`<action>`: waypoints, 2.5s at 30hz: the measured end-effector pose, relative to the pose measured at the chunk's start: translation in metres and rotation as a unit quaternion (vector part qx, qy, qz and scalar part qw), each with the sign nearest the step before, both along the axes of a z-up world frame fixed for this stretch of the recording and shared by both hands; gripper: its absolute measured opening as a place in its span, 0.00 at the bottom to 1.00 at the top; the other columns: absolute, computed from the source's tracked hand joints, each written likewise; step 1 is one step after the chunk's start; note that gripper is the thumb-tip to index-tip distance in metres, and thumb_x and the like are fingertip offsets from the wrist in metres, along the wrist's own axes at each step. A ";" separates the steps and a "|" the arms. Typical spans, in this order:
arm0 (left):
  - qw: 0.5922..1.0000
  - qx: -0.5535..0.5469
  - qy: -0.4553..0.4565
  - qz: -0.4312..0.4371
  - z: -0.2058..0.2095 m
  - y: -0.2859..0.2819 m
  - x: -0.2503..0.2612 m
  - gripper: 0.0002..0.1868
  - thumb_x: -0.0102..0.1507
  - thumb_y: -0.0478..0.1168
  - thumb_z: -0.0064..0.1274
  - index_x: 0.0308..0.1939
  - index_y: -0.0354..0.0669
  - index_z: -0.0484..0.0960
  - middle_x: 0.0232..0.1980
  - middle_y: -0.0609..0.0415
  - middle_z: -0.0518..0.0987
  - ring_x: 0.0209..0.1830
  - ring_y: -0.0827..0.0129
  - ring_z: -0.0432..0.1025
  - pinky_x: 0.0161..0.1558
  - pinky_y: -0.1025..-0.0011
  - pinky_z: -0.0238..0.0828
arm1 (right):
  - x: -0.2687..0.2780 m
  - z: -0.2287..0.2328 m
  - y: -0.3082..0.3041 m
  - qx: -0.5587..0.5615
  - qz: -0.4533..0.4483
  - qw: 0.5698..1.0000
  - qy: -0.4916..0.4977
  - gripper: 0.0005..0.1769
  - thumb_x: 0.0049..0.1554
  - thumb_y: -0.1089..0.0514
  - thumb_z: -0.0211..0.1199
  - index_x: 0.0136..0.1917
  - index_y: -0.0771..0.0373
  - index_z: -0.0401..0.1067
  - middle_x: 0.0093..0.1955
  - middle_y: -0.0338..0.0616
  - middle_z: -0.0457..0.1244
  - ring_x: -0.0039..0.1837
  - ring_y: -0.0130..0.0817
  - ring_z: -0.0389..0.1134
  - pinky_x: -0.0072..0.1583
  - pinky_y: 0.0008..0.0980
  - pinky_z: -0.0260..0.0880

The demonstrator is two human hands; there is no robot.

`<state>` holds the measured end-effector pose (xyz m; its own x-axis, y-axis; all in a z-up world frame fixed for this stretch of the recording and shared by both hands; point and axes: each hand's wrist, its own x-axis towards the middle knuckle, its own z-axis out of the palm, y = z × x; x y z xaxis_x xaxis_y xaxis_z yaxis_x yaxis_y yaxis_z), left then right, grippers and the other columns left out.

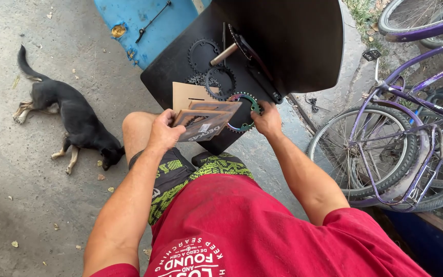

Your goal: Unboxing and inspecting bicycle chainrings and test-fitting them onto a crank arm.

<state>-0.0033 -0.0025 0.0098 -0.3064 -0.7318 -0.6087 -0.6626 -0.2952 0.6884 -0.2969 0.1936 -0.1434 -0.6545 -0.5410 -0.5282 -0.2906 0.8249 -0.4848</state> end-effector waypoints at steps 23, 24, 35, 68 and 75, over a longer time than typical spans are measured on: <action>0.983 -0.002 0.070 0.172 -0.019 -0.013 0.039 0.14 0.47 0.28 0.53 0.33 0.47 0.77 0.26 0.58 0.74 0.29 0.73 0.68 0.33 0.76 0.61 | 0.013 0.023 -0.137 -0.275 0.208 0.937 -0.060 0.19 0.53 0.52 0.66 0.59 0.53 0.77 0.48 0.43 0.71 0.56 0.46 0.71 0.58 0.43 0.73; 0.980 0.003 0.072 0.187 -0.013 -0.013 0.033 0.15 0.46 0.27 0.52 0.33 0.49 0.78 0.26 0.58 0.75 0.29 0.72 0.69 0.33 0.76 0.62 | 0.008 0.035 -0.137 -0.294 0.099 0.941 -0.137 0.22 0.53 0.59 0.66 0.62 0.57 0.80 0.49 0.46 0.73 0.56 0.44 0.76 0.57 0.41 0.78; 0.974 0.085 0.086 0.190 -0.083 -0.005 -0.019 0.18 0.47 0.28 0.49 0.40 0.47 0.76 0.34 0.55 0.78 0.39 0.66 0.72 0.41 0.71 0.64 | -0.021 0.178 -0.046 -0.432 -0.251 0.736 -0.456 0.23 0.58 0.72 0.62 0.67 0.74 0.71 0.54 0.62 0.73 0.53 0.47 0.78 0.57 0.44 0.83; 0.920 0.095 0.379 -0.038 0.196 0.007 -0.099 0.17 0.68 0.36 0.54 0.58 0.28 0.78 0.35 0.28 0.85 0.17 0.59 0.79 0.15 0.75 0.77 | -0.010 0.314 -0.039 -0.518 -0.119 0.713 -0.458 0.25 0.63 0.54 0.62 0.63 0.80 0.72 0.44 0.69 0.71 0.40 0.40 0.78 0.39 0.28 0.77; 0.931 0.048 0.361 0.016 0.204 0.015 -0.084 0.16 0.70 0.36 0.52 0.59 0.32 0.73 0.44 0.28 0.86 0.28 0.50 0.84 0.24 0.70 0.85 | -0.003 0.298 -0.026 -0.566 -0.072 0.668 -0.477 0.23 0.56 0.70 0.66 0.63 0.83 0.70 0.44 0.75 0.70 0.40 0.56 0.78 0.41 0.46 0.82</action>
